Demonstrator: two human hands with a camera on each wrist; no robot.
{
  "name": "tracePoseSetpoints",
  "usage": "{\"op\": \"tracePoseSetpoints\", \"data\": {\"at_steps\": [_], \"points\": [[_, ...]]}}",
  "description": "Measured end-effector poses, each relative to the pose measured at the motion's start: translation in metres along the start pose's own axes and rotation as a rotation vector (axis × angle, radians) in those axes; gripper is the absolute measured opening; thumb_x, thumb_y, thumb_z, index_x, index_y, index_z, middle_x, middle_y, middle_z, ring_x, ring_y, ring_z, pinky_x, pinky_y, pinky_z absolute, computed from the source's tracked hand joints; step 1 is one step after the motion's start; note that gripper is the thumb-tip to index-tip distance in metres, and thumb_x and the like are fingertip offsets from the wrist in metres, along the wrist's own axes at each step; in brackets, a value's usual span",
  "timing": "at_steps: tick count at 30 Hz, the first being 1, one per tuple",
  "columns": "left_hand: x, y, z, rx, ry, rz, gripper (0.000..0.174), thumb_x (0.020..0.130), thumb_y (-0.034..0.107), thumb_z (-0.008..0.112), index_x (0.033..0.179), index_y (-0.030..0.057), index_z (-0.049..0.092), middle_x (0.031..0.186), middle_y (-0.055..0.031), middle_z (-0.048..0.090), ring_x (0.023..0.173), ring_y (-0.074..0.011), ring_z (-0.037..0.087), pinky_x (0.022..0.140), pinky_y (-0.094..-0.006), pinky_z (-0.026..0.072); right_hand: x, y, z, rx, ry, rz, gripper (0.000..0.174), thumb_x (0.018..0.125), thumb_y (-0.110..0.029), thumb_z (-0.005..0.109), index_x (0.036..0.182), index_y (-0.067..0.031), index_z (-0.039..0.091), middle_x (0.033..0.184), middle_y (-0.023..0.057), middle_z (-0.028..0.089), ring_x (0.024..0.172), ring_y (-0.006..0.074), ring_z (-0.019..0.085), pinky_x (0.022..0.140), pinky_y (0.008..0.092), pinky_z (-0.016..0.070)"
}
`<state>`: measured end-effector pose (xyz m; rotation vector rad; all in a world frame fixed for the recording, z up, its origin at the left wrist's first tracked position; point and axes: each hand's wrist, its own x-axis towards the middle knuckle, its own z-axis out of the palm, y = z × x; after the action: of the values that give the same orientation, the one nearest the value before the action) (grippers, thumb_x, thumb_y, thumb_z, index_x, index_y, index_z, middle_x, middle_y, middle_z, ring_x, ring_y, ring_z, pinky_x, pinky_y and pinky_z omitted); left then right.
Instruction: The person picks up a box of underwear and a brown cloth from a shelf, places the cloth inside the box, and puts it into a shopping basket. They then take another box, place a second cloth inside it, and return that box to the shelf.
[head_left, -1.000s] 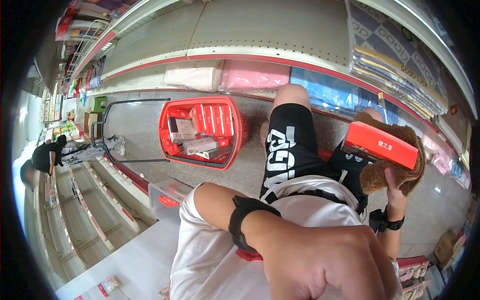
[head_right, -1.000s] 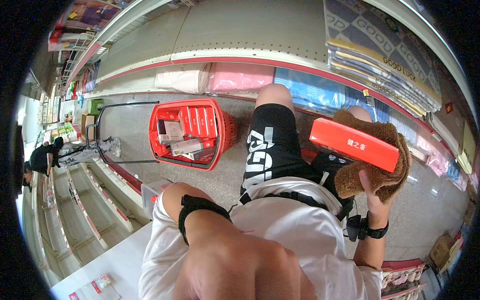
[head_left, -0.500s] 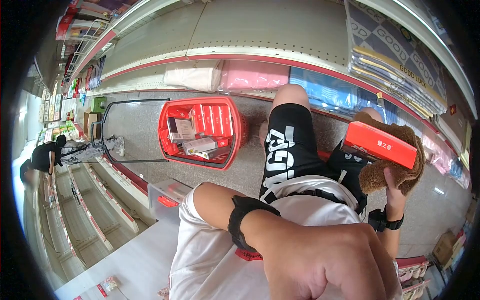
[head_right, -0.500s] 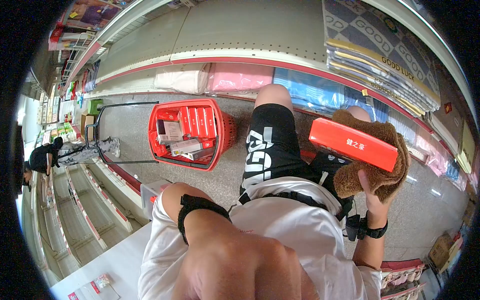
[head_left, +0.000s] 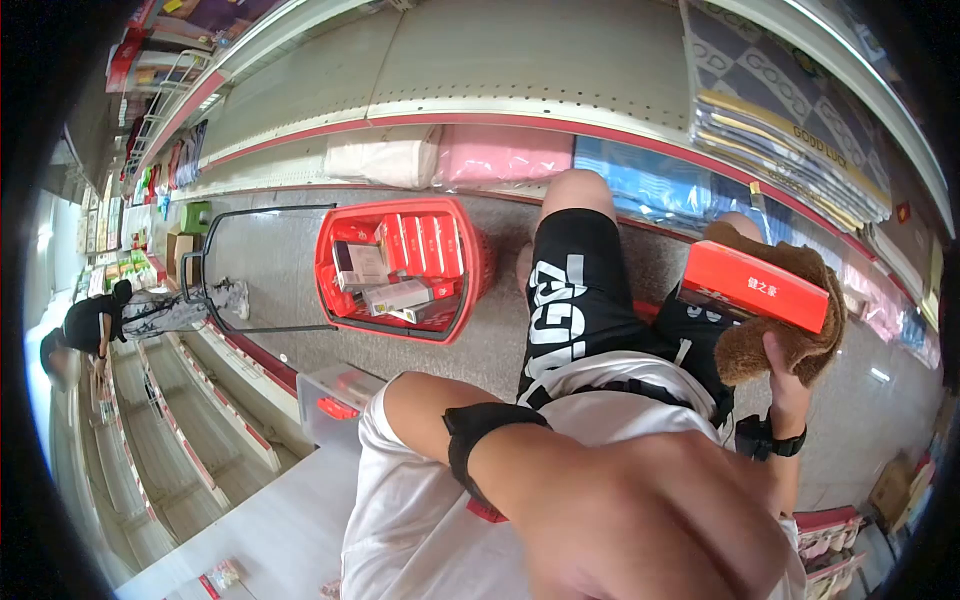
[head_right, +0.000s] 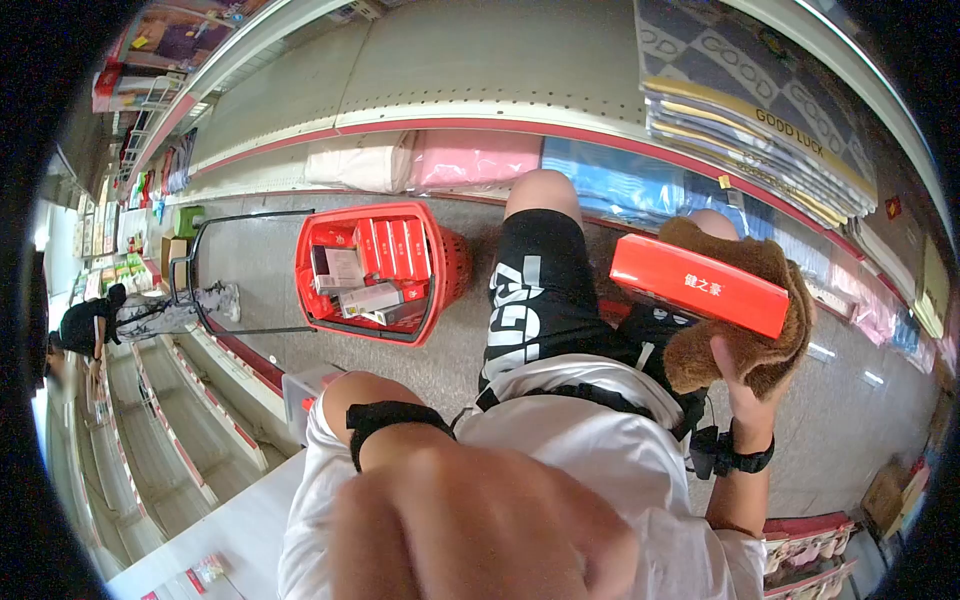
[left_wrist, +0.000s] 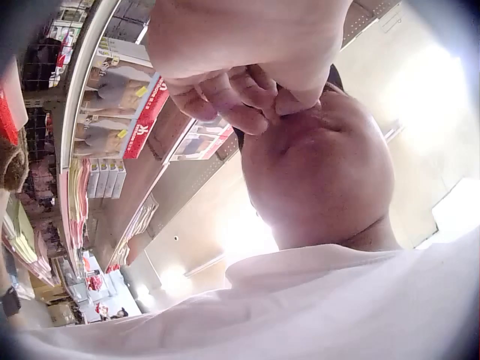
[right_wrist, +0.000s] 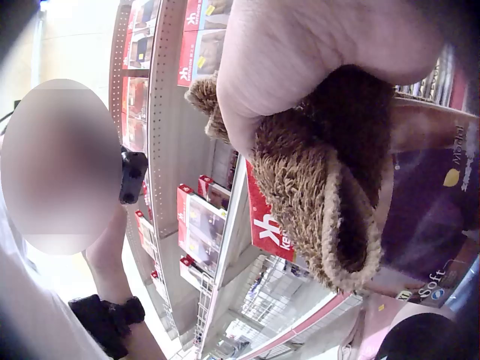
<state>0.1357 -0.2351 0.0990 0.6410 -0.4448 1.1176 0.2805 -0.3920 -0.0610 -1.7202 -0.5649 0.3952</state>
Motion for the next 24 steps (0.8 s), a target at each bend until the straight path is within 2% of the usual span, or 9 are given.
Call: {"op": "tracePoseSetpoints", "data": {"at_steps": [1, 3, 5, 7, 8, 10, 13, 20, 24], "points": [[0.002, -0.009, 0.003, -0.008, -0.001, -0.005, 0.012, 0.078, 0.007, 0.066, 0.066, 0.0069, 0.063, 0.057, 0.0024, 0.049, 0.044, -0.0109, 0.041, 0.041, -0.0265, 0.0354, 0.0, 0.001, -0.001, -0.003, 0.008, 0.001, 0.089, 0.064, -0.005, 0.078, 0.136, -0.005, 0.026, 0.129, 0.0091, 0.041, 0.119, 0.0206, 0.04, 0.102, 0.0377, 0.0317], [0.01, -0.027, 0.007, 0.079, 0.165, 0.365, 0.017, 0.078, 0.012, 0.07, 0.063, 0.0093, 0.063, 0.054, 0.0037, 0.047, 0.043, -0.0098, 0.035, 0.041, -0.0283, 0.0361, 0.0, 0.003, -0.001, -0.041, -0.009, -0.025, 0.089, 0.063, -0.006, 0.078, 0.136, -0.0042, 0.026, 0.129, 0.0104, 0.04, 0.12, 0.0211, 0.039, 0.103, 0.0381, 0.0299], [0.014, -0.02, 0.0, 0.068, 0.061, 0.298, 0.018, 0.076, 0.015, 0.073, 0.062, 0.0088, 0.063, 0.055, 0.0036, 0.047, 0.043, -0.0088, 0.034, 0.041, -0.027, 0.0365, 0.002, -0.002, 0.004, -0.027, -0.002, -0.011, 0.089, 0.063, -0.007, 0.078, 0.135, -0.0034, 0.027, 0.129, 0.011, 0.04, 0.12, 0.0216, 0.039, 0.103, 0.0381, 0.0295], [0.014, -0.016, 0.016, 0.142, 0.312, 0.211, 0.017, 0.076, 0.013, 0.073, 0.062, 0.0089, 0.063, 0.059, 0.0027, 0.05, 0.044, -0.008, 0.035, 0.04, -0.0248, 0.0337, 0.002, -0.003, 0.005, -0.011, 0.001, 0.004, 0.09, 0.062, -0.009, 0.079, 0.135, -0.0025, 0.027, 0.13, 0.0115, 0.04, 0.12, 0.022, 0.039, 0.103, 0.0382, 0.0292], [0.012, -0.008, 0.014, 0.141, 0.31, 0.209, 0.017, 0.076, 0.013, 0.073, 0.062, 0.0089, 0.063, 0.059, 0.0027, 0.05, 0.044, -0.008, 0.035, 0.04, -0.0248, 0.0337, 0.002, -0.002, 0.004, -0.051, -0.003, -0.023, 0.09, 0.061, -0.01, 0.079, 0.135, -0.0019, 0.028, 0.13, 0.0118, 0.04, 0.12, 0.0224, 0.039, 0.103, 0.0381, 0.0293], [0.008, 0.009, 0.002, 0.179, 0.088, -0.1, 0.013, 0.077, 0.012, 0.071, 0.066, 0.0085, 0.065, 0.064, 0.0011, 0.054, 0.045, -0.0078, 0.036, 0.039, -0.0233, 0.0303, 0.004, -0.003, 0.004, -0.089, -0.003, -0.054, 0.09, 0.061, -0.012, 0.079, 0.134, -0.0013, 0.029, 0.13, 0.0122, 0.04, 0.12, 0.0227, 0.04, 0.103, 0.038, 0.0294], [0.006, -0.001, -0.007, 0.068, -0.032, -0.004, 0.009, 0.079, 0.012, 0.069, 0.071, 0.007, 0.068, 0.068, -0.0008, 0.056, 0.046, -0.008, 0.039, 0.037, -0.0229, 0.0271, 0.004, -0.008, 0.006, -0.09, -0.021, -0.021, 0.091, 0.06, -0.014, 0.08, 0.134, -0.0006, 0.029, 0.13, 0.0126, 0.041, 0.12, 0.0231, 0.04, 0.104, 0.0381, 0.0294], [0.002, 0.0, 0.0, -0.097, 0.005, -0.037, 0.009, 0.075, 0.011, 0.067, 0.071, 0.0037, 0.066, 0.07, -0.0041, 0.058, 0.049, -0.0104, 0.048, 0.038, -0.0224, 0.0308, 0.002, 0.002, 0.002, -0.078, 0.003, -0.031, 0.09, 0.061, -0.013, 0.079, 0.134, -0.0011, 0.029, 0.13, 0.0122, 0.04, 0.12, 0.023, 0.04, 0.103, 0.0379, 0.0298], [0.002, 0.018, -0.005, -0.11, -0.016, -0.268, 0.014, 0.078, 0.014, 0.06, 0.069, 0.0035, 0.061, 0.068, -0.0058, 0.054, 0.051, -0.0146, 0.049, 0.042, -0.0251, 0.0337, 0.002, -0.004, 0.007, -0.04, -0.002, 0.031, 0.09, 0.062, -0.011, 0.079, 0.135, -0.0017, 0.027, 0.13, 0.0119, 0.04, 0.121, 0.0227, 0.039, 0.103, 0.038, 0.0299]]}}
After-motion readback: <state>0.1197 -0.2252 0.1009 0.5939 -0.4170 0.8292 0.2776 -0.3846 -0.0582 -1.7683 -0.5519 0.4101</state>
